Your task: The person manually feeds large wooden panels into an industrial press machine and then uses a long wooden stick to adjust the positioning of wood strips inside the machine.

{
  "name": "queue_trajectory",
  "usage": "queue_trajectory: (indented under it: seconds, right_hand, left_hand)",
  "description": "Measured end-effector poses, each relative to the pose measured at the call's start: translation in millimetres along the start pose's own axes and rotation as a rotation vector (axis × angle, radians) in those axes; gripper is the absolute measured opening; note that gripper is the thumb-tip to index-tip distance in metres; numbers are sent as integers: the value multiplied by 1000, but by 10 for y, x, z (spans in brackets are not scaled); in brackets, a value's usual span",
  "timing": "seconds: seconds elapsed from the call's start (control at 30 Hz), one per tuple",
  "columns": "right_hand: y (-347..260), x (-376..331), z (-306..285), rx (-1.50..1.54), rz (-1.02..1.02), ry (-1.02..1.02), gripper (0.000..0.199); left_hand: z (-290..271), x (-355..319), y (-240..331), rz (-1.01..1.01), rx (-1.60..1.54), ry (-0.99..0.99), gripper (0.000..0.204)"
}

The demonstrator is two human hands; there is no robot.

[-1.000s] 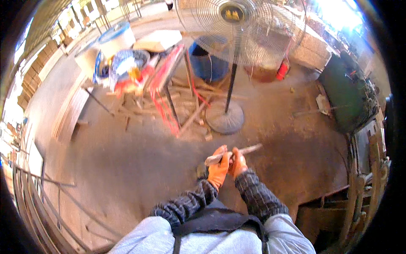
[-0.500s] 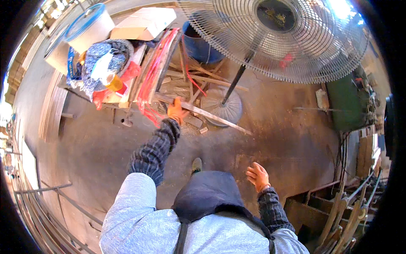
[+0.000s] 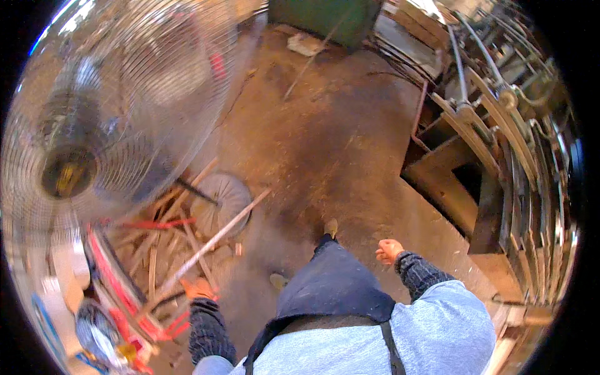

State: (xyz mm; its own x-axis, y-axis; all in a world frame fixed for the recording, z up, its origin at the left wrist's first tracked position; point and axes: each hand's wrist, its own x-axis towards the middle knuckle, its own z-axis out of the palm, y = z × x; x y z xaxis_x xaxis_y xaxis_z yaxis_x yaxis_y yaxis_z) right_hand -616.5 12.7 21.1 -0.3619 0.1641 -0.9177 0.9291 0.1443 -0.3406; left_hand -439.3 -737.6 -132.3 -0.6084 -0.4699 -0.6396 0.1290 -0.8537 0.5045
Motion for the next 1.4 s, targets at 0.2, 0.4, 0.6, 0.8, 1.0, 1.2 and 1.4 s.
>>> queue_trajectory:
  seconds: [0.2,0.4,0.6,0.8,1.0,1.2,1.4]
  right_hand:
    - [-233,454,-437,29,20,-95,43]
    - [-1464,855,-1285,284,-111,3,15]
    - [-2936,2495,-1908,779,-313,-293,12]
    - [-5805,2486,-1595,517,-454,20,28]
    - [-7087,2679,-2135,97,-548,473,74]
    - [-6808,3292,-2904,157,-189,685,100]
    - [-6965,3778,-3856,109,35,567,79]
  left_hand:
    - [1985,-16,-2564,-665,396,341,56]
    - [3962,571,-3674,-552,963,-279,54]
    - [5663,1174,-3800,-400,856,-116,14]
    - [5920,2621,-3479,-545,1244,14,23]
    - [8053,3674,-4040,-580,1361,29,65]
    - [11618,3763,-5907,-457,1244,-271,110]
    - [13679,4439,-8049,-283,1457,-568,101]
